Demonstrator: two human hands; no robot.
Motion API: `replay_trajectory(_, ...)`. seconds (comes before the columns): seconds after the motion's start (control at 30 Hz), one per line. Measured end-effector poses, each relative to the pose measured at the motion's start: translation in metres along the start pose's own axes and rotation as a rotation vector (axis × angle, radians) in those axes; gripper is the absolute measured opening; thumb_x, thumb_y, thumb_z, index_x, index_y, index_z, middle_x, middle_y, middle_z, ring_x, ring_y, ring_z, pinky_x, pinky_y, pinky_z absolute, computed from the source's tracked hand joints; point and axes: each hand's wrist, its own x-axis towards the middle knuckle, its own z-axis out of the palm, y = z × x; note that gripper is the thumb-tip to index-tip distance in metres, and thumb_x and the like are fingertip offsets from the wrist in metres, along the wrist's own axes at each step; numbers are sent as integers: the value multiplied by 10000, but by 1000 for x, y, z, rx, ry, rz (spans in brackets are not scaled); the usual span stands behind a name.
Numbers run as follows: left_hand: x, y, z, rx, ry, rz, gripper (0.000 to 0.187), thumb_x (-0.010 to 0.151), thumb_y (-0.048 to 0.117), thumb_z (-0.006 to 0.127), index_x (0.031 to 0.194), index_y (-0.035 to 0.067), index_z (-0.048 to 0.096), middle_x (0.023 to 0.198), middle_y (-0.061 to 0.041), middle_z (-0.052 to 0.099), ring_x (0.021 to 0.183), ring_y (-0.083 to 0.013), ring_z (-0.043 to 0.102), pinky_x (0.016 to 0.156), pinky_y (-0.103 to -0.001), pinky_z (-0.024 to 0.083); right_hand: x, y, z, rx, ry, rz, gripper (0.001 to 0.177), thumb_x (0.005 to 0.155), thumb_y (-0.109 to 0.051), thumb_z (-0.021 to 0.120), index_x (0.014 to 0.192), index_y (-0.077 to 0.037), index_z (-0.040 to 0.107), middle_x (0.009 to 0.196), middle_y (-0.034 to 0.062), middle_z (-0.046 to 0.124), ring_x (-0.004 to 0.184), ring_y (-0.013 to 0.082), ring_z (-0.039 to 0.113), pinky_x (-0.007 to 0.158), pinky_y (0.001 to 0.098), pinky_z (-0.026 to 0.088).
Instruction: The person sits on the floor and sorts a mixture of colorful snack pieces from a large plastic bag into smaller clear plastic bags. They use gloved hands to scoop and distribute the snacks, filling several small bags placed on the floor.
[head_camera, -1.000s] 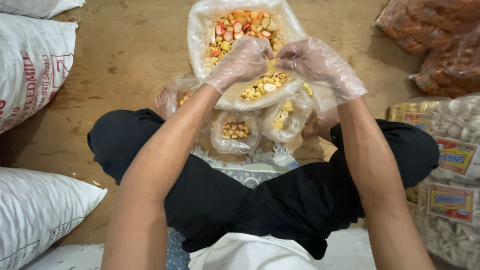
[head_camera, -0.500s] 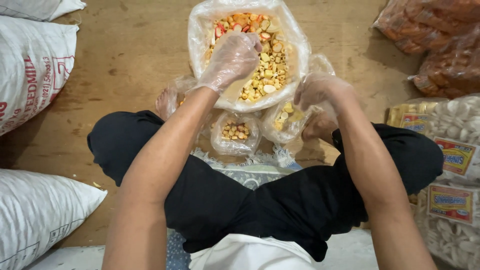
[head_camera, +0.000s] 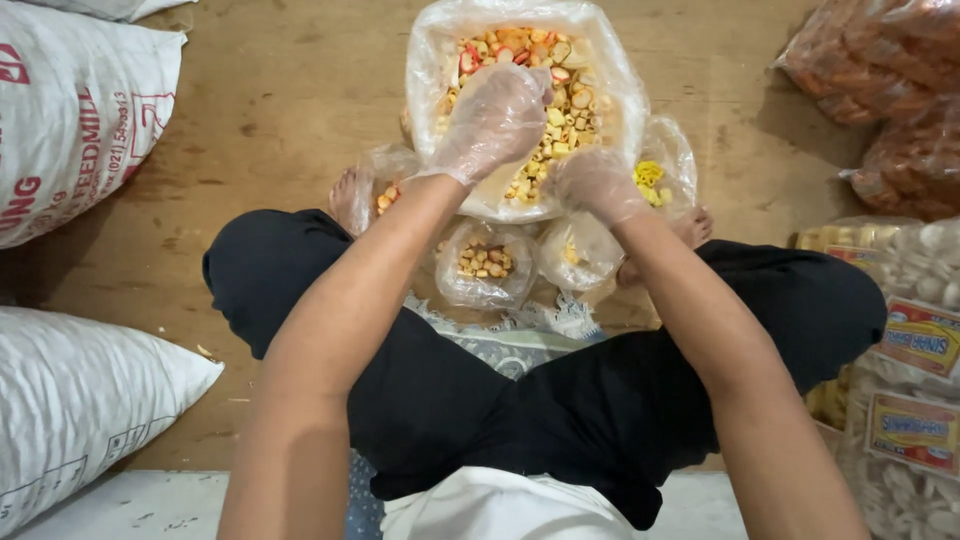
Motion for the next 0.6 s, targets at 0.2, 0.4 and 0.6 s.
replay_trajectory(0.2, -4, -5, -6, 25, -32, -10, 338, 849, -123, 380, 713, 125, 565, 700, -16, 586, 681, -142, 610, 764, -269, 584, 34, 11, 25, 83, 294, -88, 327, 1013, -12, 464, 742, -79, 636, 701, 45, 626, 642, 180, 605, 546, 282, 527)
replay_trajectory(0.4, -10, 0, -17, 18, -67, -191, 327, 899, -99, 400, 750, 141, 565, 746, -13, 572, 714, -143, 583, 666, -257, 511, 33, 7, 18, 95, 287, -73, 334, 1041, 71, 378, 855, -3, 645, 691, 83, 606, 569, 175, 608, 439, 233, 550)
replay_trajectory(0.6, -1, -29, -12, 100, -101, -215, 324, 1007, 74, 375, 734, 187, 506, 654, 23, 465, 634, -118, 485, 700, -276, 485, 35, 11, 8, 106, 227, -47, 332, 997, 41, 394, 722, -131, 464, 662, -10, 421, 578, 105, 381, 516, 198, 403)
